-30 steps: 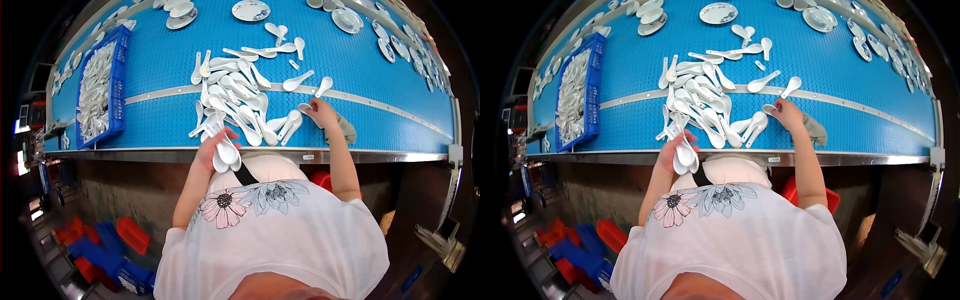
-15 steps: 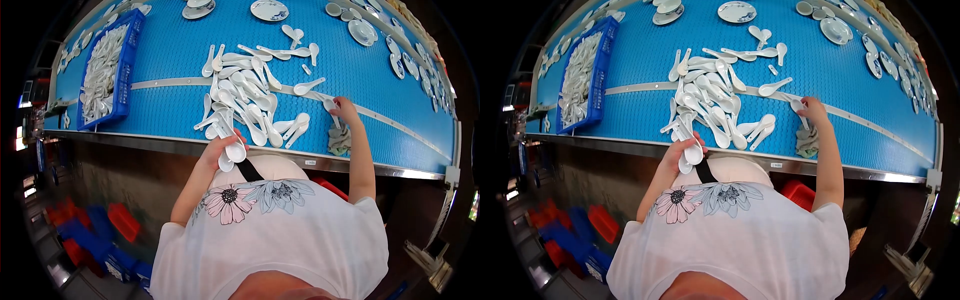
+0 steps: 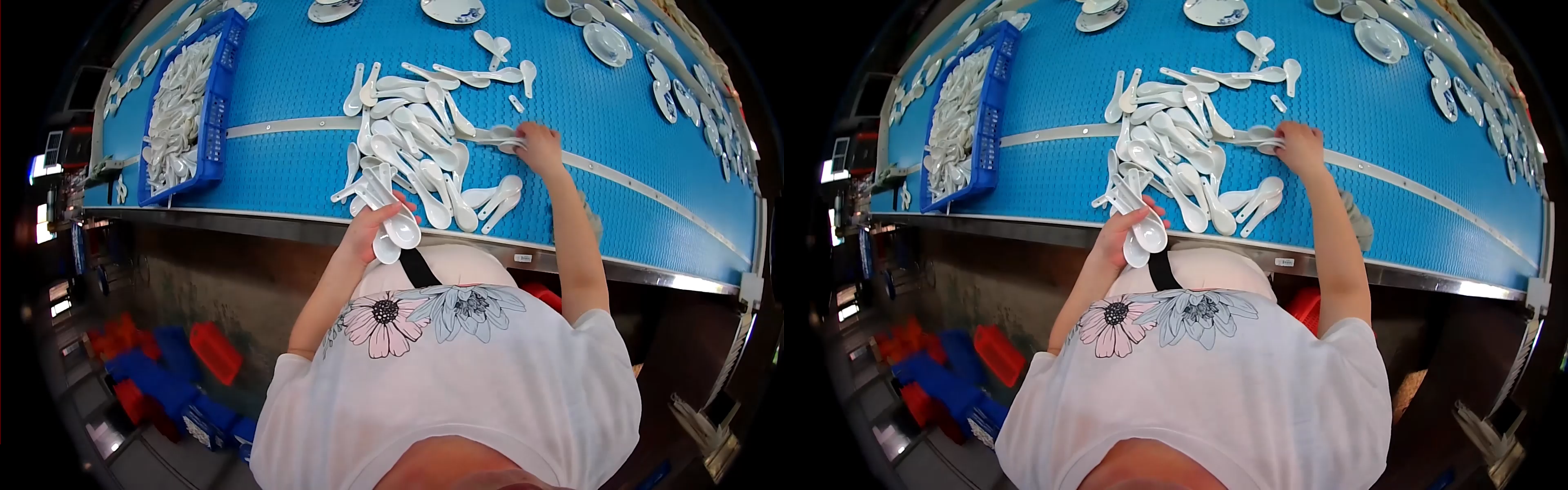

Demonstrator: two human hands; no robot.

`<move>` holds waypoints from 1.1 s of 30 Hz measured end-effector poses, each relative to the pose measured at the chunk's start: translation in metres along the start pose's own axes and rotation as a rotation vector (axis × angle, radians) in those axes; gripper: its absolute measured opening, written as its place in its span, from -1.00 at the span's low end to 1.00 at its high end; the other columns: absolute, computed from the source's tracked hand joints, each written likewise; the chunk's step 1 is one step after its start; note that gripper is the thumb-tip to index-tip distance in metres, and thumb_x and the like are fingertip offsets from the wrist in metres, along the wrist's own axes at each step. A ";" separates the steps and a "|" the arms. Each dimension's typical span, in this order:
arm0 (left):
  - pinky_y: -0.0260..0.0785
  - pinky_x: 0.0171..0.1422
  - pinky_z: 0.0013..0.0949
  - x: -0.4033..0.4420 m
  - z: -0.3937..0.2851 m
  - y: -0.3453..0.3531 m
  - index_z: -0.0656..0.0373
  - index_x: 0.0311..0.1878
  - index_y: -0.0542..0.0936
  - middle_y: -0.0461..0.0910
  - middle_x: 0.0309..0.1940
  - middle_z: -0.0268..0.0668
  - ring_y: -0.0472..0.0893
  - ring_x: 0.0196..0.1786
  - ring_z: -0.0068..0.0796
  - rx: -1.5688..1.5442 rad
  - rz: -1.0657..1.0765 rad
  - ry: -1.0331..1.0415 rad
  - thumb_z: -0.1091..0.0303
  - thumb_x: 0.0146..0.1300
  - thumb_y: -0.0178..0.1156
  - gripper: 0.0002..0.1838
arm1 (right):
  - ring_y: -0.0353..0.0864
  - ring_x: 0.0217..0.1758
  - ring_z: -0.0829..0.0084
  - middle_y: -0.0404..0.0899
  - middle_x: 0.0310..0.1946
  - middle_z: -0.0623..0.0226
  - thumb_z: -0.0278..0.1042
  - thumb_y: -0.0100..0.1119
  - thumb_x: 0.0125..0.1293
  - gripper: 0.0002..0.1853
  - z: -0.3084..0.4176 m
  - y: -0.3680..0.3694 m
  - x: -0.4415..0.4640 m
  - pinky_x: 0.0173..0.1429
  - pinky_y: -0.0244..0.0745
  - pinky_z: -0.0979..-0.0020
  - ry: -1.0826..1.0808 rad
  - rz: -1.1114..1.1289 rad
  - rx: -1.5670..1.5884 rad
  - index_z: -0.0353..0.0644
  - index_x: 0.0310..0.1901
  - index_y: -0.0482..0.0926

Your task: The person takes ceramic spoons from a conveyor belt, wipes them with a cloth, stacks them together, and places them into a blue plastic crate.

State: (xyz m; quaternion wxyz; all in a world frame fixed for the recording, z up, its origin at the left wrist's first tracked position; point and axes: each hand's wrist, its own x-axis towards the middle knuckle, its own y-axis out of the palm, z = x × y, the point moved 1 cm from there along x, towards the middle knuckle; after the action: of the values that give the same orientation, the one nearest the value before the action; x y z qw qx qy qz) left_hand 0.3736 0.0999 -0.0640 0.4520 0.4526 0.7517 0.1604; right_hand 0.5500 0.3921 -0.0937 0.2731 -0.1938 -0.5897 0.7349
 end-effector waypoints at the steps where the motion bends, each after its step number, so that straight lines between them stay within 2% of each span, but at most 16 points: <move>1: 0.49 -0.22 -0.20 -0.001 0.000 -0.003 0.17 -0.13 0.38 0.51 -0.31 -0.16 0.57 -0.25 -0.18 -0.006 -0.007 0.009 0.40 0.12 0.11 -0.76 | 0.47 -0.09 0.20 0.49 -0.14 0.24 -0.34 0.28 -0.09 -0.69 0.003 -0.002 -0.002 0.00 0.35 0.33 0.163 0.175 0.045 -0.13 -0.26 0.46; 2: 0.48 -0.21 -0.20 -0.001 0.000 -0.006 0.18 -0.11 0.38 0.51 -0.31 -0.16 0.57 -0.24 -0.18 -0.019 -0.022 0.022 0.40 0.12 0.11 -0.74 | 0.47 -0.09 0.20 0.49 -0.14 0.24 -0.34 0.28 -0.09 -0.69 0.002 0.001 -0.005 0.00 0.35 0.33 0.151 0.179 0.044 -0.13 -0.26 0.46; 4: 0.47 -0.18 -0.20 0.000 0.002 -0.012 0.21 -0.03 0.35 0.51 -0.28 -0.16 0.57 -0.23 -0.17 -0.023 -0.026 0.048 0.38 0.13 0.12 -0.66 | 0.50 -0.15 0.27 0.50 -0.22 0.21 -0.34 0.27 -0.08 -0.60 -0.012 0.016 -0.015 -0.07 0.39 0.37 0.297 0.210 0.446 -0.18 -0.14 0.42; 7: 0.47 -0.16 -0.20 0.004 0.004 -0.013 0.22 0.02 0.32 0.50 -0.27 -0.16 0.56 -0.22 -0.17 -0.036 -0.049 0.039 0.37 0.13 0.11 -0.62 | 0.51 -0.21 0.34 0.49 -0.29 0.20 -0.32 0.25 -0.05 -0.51 -0.022 0.027 -0.019 -0.11 0.42 0.40 0.266 0.229 0.571 -0.23 -0.05 0.36; 10: 0.46 -0.13 -0.21 0.009 0.008 -0.009 0.22 0.06 0.30 0.49 -0.23 -0.16 0.55 -0.17 -0.20 -0.034 -0.016 0.030 0.31 0.15 0.12 -0.58 | 0.48 -0.23 0.40 0.47 -0.27 0.25 -0.32 0.26 -0.07 -0.48 -0.012 0.018 -0.024 -0.11 0.41 0.44 0.370 0.161 0.717 -0.25 -0.03 0.35; 13: 0.43 -0.04 -0.19 0.019 0.016 -0.012 0.20 0.11 0.24 0.47 -0.18 -0.16 0.53 -0.11 -0.23 -0.024 0.040 0.029 0.21 0.14 0.14 -0.48 | 0.46 -0.25 0.47 0.44 -0.25 0.29 -0.30 0.27 -0.08 -0.49 0.027 -0.012 -0.028 -0.15 0.42 0.46 0.395 0.060 0.917 -0.25 -0.06 0.36; 15: 0.36 0.07 -0.26 0.025 0.020 -0.007 0.15 0.13 0.20 0.41 -0.09 -0.16 0.45 0.02 -0.29 -0.081 0.138 0.069 0.18 0.07 0.23 -0.39 | 0.45 -0.30 0.51 0.44 -0.28 0.31 -0.27 0.28 -0.07 -0.50 0.066 -0.024 -0.030 -0.24 0.43 0.46 0.251 0.139 1.086 -0.24 -0.07 0.37; 17: 0.28 0.16 -0.24 0.028 0.018 0.001 0.14 0.21 0.08 0.35 0.00 -0.16 0.37 0.10 -0.32 -0.057 0.197 0.101 0.10 -0.07 0.33 -0.16 | 0.45 -0.37 0.55 0.44 -0.32 0.31 -0.22 0.31 -0.10 -0.46 0.111 -0.024 -0.035 -0.35 0.41 0.48 0.269 0.280 1.118 -0.23 -0.07 0.37; 19: 0.29 0.14 -0.24 0.036 0.022 0.000 0.13 0.21 0.10 0.36 0.00 -0.19 0.40 0.08 -0.37 -0.084 0.293 0.133 0.10 -0.06 0.33 -0.17 | 0.43 -0.46 0.57 0.44 -0.35 0.30 -0.17 0.36 -0.12 -0.46 0.156 -0.035 -0.045 -0.40 0.37 0.51 0.173 0.358 0.958 -0.21 -0.10 0.40; 20: 0.33 0.10 -0.25 0.028 0.017 0.003 0.19 0.13 0.24 0.42 -0.05 -0.21 0.46 0.01 -0.39 -0.001 0.197 0.087 0.11 -0.01 0.28 -0.32 | 0.43 -0.46 0.57 0.44 -0.35 0.30 -0.17 0.36 -0.12 -0.46 0.166 -0.039 -0.049 -0.40 0.37 0.51 0.165 0.361 0.958 -0.21 -0.10 0.40; 23: 0.37 0.03 -0.28 0.023 0.009 0.000 0.25 0.02 0.36 0.48 -0.15 -0.20 0.51 -0.08 -0.37 -0.139 0.093 0.018 0.09 0.06 0.19 -0.46 | 0.41 -0.52 0.56 0.45 -0.35 0.32 -0.13 0.35 -0.10 -0.50 0.174 -0.039 -0.051 -0.43 0.35 0.52 0.039 0.284 0.892 -0.19 -0.13 0.45; 25: 0.40 -0.03 -0.28 0.022 0.011 -0.012 0.29 -0.04 0.40 0.51 -0.22 -0.17 0.53 -0.13 -0.34 -0.161 0.085 0.036 0.08 0.11 0.12 -0.52 | 0.39 -0.53 0.55 0.47 -0.33 0.33 -0.14 0.33 -0.06 -0.55 0.155 -0.029 -0.050 -0.42 0.35 0.52 0.074 0.077 0.929 -0.15 -0.14 0.49; 27: 0.41 -0.02 -0.17 0.021 0.011 -0.026 0.12 0.11 0.29 0.50 -0.18 -0.16 0.52 -0.10 -0.13 -0.257 0.109 0.044 0.11 0.15 0.06 -0.51 | 0.40 -0.45 0.56 0.45 -0.39 0.41 -0.18 0.32 -0.05 -0.53 0.141 -0.028 -0.054 -0.38 0.35 0.53 0.164 0.193 0.826 -0.11 -0.08 0.45; 29: 0.44 -0.10 -0.13 0.018 0.008 -0.034 0.11 0.11 0.30 0.50 -0.20 -0.14 0.53 -0.14 -0.06 -0.281 0.097 0.085 0.11 0.16 0.05 -0.52 | 0.49 -0.34 0.46 0.46 -0.35 0.35 -0.22 0.32 -0.07 -0.56 0.127 -0.007 -0.067 -0.33 0.40 0.43 0.149 0.273 0.311 -0.08 -0.11 0.44; 30: 0.44 -0.09 -0.14 0.015 0.005 -0.036 0.12 0.11 0.29 0.50 -0.20 -0.14 0.53 -0.13 -0.06 -0.319 0.083 0.104 0.10 0.16 0.05 -0.51 | 0.51 -0.25 0.37 0.45 -0.27 0.34 -0.25 0.32 -0.10 -0.57 0.115 0.014 -0.079 -0.29 0.42 0.37 0.061 0.251 0.242 -0.05 -0.13 0.44; 33: 0.44 -0.09 -0.15 0.010 0.000 -0.045 0.11 0.13 0.28 0.50 -0.19 -0.13 0.52 -0.12 -0.07 -0.357 0.036 0.118 0.07 0.16 0.04 -0.48 | 0.50 -0.22 0.32 0.40 -0.24 0.35 -0.27 0.31 -0.11 -0.58 0.106 0.021 -0.090 -0.29 0.43 0.33 0.088 0.190 0.323 -0.05 -0.15 0.44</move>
State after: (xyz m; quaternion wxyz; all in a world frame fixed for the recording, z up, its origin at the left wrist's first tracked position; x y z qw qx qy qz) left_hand 0.3477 0.0838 -0.0986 0.4773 0.3683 0.7284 0.3256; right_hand 0.5518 0.2519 -0.0935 0.2556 -0.2344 -0.4306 0.8332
